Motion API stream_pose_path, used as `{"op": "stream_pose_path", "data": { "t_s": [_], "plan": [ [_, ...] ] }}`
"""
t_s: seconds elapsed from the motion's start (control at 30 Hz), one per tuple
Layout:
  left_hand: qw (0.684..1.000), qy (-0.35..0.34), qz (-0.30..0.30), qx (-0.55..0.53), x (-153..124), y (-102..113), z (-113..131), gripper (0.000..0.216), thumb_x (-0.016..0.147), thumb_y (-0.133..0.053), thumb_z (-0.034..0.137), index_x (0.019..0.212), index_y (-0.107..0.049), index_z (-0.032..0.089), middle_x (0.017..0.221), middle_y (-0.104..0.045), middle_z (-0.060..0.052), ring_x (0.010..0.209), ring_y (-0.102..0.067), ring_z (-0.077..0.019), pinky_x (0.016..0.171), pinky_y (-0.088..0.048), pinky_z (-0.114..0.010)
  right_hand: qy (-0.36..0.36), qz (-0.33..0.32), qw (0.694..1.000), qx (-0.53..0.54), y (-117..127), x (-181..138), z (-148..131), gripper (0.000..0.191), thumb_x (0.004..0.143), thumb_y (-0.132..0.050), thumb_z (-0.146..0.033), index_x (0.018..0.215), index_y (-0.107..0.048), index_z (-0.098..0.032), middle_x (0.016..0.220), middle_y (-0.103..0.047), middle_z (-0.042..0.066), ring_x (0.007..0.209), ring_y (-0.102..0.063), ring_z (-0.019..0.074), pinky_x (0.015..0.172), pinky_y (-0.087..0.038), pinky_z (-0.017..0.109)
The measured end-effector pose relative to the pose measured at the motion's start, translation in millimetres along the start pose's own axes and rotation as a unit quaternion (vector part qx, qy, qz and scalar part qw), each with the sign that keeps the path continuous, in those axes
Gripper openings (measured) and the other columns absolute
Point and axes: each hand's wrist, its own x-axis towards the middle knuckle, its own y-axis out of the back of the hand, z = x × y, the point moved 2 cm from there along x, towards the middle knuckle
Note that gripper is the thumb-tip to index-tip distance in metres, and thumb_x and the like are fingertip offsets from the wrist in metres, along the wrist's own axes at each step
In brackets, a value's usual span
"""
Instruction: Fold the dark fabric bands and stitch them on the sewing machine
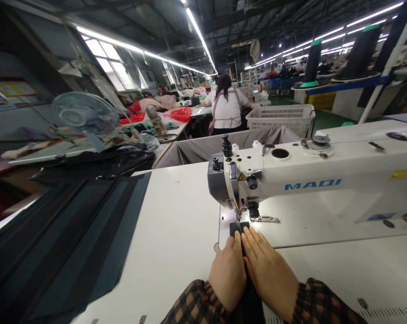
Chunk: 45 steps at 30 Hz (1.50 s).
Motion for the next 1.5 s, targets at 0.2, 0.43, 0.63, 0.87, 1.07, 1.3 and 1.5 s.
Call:
{"op": "stream_pose_path", "data": {
  "t_s": [0.2, 0.43, 0.63, 0.87, 1.07, 1.3, 1.5],
  "plan": [
    [1.000, -0.011, 0.008, 0.002, 13.4, 5.3, -2.3, 0.053, 0.072, -0.034, 0.010, 0.125, -0.037, 0.005, 0.105, -0.053, -0.015, 0.082, -0.058, -0.0254, 0.074, -0.047, -0.040, 0.015, 0.004, 0.999, -0.034, 0.8, 13.5, 5.7, 0.049, 0.086, -0.035, -0.020, 0.133, -0.028, -0.011, 0.131, -0.039, 0.011, 0.123, -0.031, 0.0218, 0.100, -0.032, 0.045],
    [1.000, -0.009, -0.006, -0.006, 22.1, 7.8, -1.0, 0.051, 0.072, -0.035, 0.011, 0.123, -0.038, 0.005, 0.104, -0.053, -0.014, 0.082, -0.058, -0.0260, 0.072, -0.048, -0.039, 0.024, 0.024, 0.997, -0.062, 2.9, 20.3, 10.8, 0.048, 0.086, -0.033, -0.017, 0.133, -0.026, -0.013, 0.130, -0.041, 0.009, 0.124, -0.029, 0.0241, 0.098, -0.020, 0.056],
    [1.000, 0.000, -0.012, -0.006, 25.6, 6.8, -1.2, 0.050, 0.074, -0.034, 0.012, 0.123, -0.035, 0.006, 0.105, -0.052, -0.014, 0.083, -0.058, -0.0263, 0.073, -0.047, -0.040, 0.042, 0.011, 0.995, -0.088, -4.1, 19.4, 16.7, 0.047, 0.086, -0.033, -0.018, 0.132, -0.030, -0.012, 0.133, -0.037, 0.009, 0.125, -0.025, 0.0254, 0.097, -0.019, 0.055],
    [1.000, 0.001, -0.006, -0.004, 28.6, 5.4, -2.9, 0.049, 0.074, -0.037, 0.014, 0.122, -0.037, 0.010, 0.105, -0.052, -0.012, 0.083, -0.058, -0.0241, 0.073, -0.047, -0.037, 0.031, 0.008, 0.997, -0.071, -5.8, 21.4, 18.1, 0.045, 0.086, -0.033, -0.020, 0.131, -0.032, -0.014, 0.132, -0.038, 0.008, 0.124, -0.028, 0.0239, 0.098, -0.024, 0.052],
    [1.000, -0.002, 0.008, 0.004, 18.9, 8.1, -3.7, 0.041, 0.079, -0.032, 0.014, 0.118, -0.043, 0.012, 0.103, -0.053, -0.011, 0.082, -0.058, -0.0226, 0.073, -0.047, -0.036, -0.016, -0.004, 0.999, -0.048, -7.2, 13.0, 8.6, 0.044, 0.086, -0.035, -0.021, 0.128, -0.037, -0.009, 0.131, -0.039, 0.012, 0.122, -0.032, 0.0245, 0.099, -0.030, 0.047],
    [1.000, -0.008, -0.019, 0.020, -2.8, -2.0, -2.4, 0.048, 0.077, -0.034, 0.009, 0.125, -0.035, 0.008, 0.105, -0.052, -0.013, 0.085, -0.057, -0.0225, 0.072, -0.048, -0.035, -0.040, -0.003, 0.998, -0.046, -7.6, -12.4, -8.1, 0.045, 0.086, -0.034, -0.021, 0.128, -0.037, -0.006, 0.133, -0.035, 0.012, 0.123, -0.031, 0.0214, 0.099, -0.036, 0.038],
    [0.999, -0.012, 0.027, 0.022, 19.2, 6.5, 2.2, 0.037, 0.079, -0.036, 0.008, 0.115, -0.044, 0.009, 0.101, -0.053, -0.012, 0.087, -0.057, -0.0208, 0.075, -0.045, -0.029, -0.052, 0.013, 0.999, 0.007, -11.3, 8.5, 3.5, 0.044, 0.084, -0.031, -0.015, 0.128, -0.038, -0.009, 0.130, -0.040, 0.012, 0.121, -0.035, 0.0215, 0.098, -0.036, 0.039]
  ]
}}
